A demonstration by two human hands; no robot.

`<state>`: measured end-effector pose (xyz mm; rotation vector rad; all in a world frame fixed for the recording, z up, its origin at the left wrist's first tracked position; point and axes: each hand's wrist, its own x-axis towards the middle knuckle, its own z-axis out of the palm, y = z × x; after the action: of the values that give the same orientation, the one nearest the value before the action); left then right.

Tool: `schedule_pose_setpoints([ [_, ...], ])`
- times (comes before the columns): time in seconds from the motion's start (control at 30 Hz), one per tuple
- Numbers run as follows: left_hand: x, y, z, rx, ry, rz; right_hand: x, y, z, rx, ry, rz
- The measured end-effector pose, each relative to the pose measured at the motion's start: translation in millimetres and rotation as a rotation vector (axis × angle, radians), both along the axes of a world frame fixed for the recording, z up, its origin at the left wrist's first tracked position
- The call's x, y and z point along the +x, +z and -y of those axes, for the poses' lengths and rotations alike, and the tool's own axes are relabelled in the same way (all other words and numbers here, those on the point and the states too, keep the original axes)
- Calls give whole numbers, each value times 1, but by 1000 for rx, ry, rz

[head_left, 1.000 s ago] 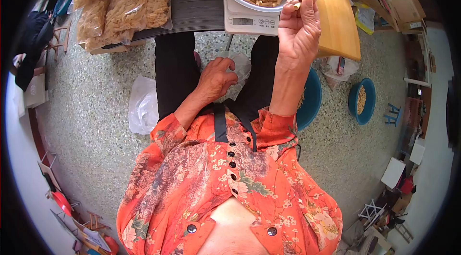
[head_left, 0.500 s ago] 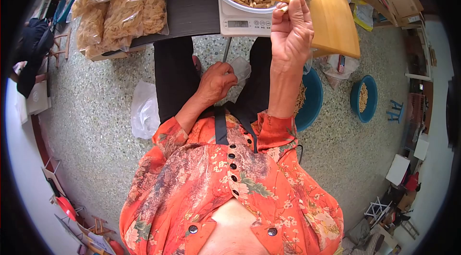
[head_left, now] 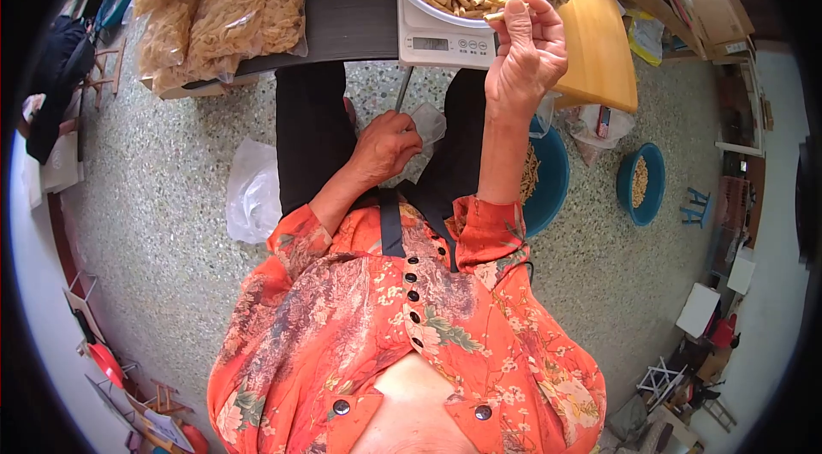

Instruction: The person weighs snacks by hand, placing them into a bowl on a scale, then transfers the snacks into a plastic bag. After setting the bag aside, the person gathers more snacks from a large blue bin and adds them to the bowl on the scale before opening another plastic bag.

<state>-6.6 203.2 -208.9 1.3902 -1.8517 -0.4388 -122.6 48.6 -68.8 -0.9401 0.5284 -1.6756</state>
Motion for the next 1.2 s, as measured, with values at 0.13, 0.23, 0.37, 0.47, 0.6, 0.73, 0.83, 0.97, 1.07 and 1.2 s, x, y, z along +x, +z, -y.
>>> schedule_pose_setpoints([
  [0.13,-1,0,-1,8,-6,-28,0,4,6,-68,-68,-122],
  [0.23,0,-1,-1,6,-12,-30,2,8,11,-108,-98,-173],
  [0.37,0,0,-1,16,-10,-29,2,13,18,-174,-143,-307],
  [0.47,0,0,-1,3,-11,-34,1,12,22,-215,-179,-396],
  [0.6,-1,-2,-2,15,-9,-24,3,10,29,-263,-220,-473],
  [0.73,0,-3,-2,30,-25,-20,4,9,29,-277,-228,-465],
  [0.83,-1,-2,-2,48,-27,-20,1,12,23,-261,-245,-502],
  [0.97,-1,-2,-3,43,-31,-14,0,13,11,-228,-243,-447],
  [1.07,-1,-3,-2,53,-40,-11,0,13,9,-209,-248,-463],
  [1.2,-1,-3,-4,56,-33,-18,-2,10,7,-201,-244,-452],
])
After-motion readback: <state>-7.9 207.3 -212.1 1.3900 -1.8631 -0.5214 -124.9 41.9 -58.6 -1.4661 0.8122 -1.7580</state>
